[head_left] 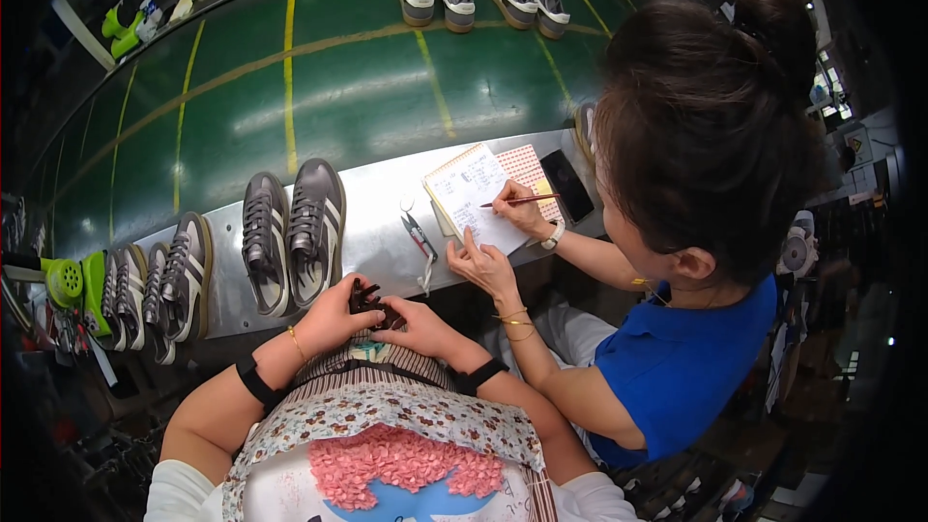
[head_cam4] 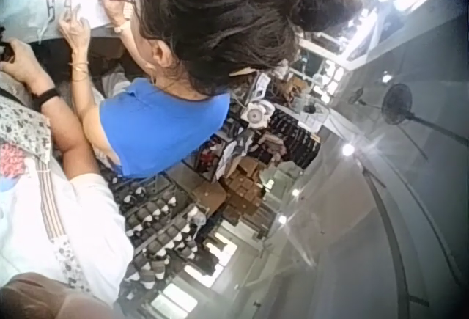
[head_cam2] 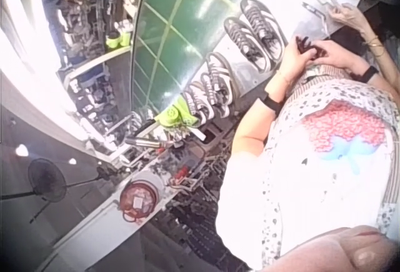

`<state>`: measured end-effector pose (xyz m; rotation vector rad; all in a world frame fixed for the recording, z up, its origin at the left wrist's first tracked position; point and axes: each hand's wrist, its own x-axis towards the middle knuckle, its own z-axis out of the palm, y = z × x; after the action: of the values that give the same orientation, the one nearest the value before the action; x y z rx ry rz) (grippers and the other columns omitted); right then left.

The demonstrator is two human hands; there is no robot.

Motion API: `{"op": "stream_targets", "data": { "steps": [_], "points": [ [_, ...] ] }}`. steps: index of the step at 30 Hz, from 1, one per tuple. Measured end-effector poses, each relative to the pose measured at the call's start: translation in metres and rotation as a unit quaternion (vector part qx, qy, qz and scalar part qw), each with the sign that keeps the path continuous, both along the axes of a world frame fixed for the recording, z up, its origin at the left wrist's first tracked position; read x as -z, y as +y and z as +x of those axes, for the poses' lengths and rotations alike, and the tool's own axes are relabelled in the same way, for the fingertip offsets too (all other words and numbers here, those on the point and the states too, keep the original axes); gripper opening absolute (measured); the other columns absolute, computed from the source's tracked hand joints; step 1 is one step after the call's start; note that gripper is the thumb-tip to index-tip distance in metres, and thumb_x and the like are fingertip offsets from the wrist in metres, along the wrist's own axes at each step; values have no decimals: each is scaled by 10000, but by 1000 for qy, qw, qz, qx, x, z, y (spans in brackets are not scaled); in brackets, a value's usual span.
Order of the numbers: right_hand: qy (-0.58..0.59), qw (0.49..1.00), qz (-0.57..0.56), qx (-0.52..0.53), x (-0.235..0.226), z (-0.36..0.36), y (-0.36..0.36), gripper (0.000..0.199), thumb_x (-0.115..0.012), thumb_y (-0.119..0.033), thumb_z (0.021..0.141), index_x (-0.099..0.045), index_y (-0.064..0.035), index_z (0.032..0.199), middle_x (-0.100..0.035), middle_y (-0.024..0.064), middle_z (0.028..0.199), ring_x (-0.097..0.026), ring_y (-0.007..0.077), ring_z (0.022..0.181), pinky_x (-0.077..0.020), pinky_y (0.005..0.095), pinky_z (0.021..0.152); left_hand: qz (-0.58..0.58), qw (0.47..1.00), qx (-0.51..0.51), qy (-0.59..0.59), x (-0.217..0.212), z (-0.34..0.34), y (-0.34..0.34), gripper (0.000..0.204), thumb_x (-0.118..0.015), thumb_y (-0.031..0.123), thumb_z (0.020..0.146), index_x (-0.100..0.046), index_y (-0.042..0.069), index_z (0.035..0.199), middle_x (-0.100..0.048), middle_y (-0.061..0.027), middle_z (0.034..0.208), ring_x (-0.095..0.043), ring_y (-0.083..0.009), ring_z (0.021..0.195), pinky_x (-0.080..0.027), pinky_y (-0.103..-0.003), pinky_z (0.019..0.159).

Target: Inspecting and documenting finished shoes on an assembly line.

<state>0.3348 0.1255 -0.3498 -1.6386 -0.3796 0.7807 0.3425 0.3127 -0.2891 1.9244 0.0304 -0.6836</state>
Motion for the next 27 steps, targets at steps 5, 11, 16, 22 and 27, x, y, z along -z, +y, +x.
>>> {"op": "stream_targets", "data": {
  "steps": [5,11,16,22,27],
  "points": [
    [-14,1000,-8,-3,2,0,1,563,-715,-324,736,-491,10,1131,-615,145,900,-608,205,794,-476,297,721,8,1000,3,11,-1,0,1,451,-735,176,706,-469,16,1034,-576,-95,905,-545,-149,832,-446,-286,753],
    [-18,1000,3,1,5,0,3,565,-712,-323,737,-490,11,1135,-614,157,906,-610,217,801,-475,303,727,18,1000,7,4,-2,2,2,454,-733,186,708,-467,16,1034,-576,-96,897,-546,-153,822,-447,-291,747],
    [-6,1000,-6,-3,4,1,3,568,-712,-323,737,-489,10,1139,-614,148,904,-608,207,800,-475,301,729,11,1000,6,12,-2,2,3,455,-734,189,707,-466,15,1031,-575,-98,901,-544,-154,827,-445,-291,748],
    [-13,1000,-12,-1,4,1,4,570,-712,-324,735,-488,11,1138,-612,136,885,-603,198,786,-477,299,723,10,1000,7,3,0,3,4,442,-728,181,712,-466,13,1025,-571,-96,891,-543,-152,829,-443,-289,751],
    [-9,1000,4,0,7,2,6,560,-711,-328,734,-494,8,1126,-610,136,896,-602,196,791,-475,299,718,23,1000,11,3,2,4,7,437,-724,172,716,-463,12,1028,-569,-90,893,-544,-153,832,-443,-289,757]
  ]
}}
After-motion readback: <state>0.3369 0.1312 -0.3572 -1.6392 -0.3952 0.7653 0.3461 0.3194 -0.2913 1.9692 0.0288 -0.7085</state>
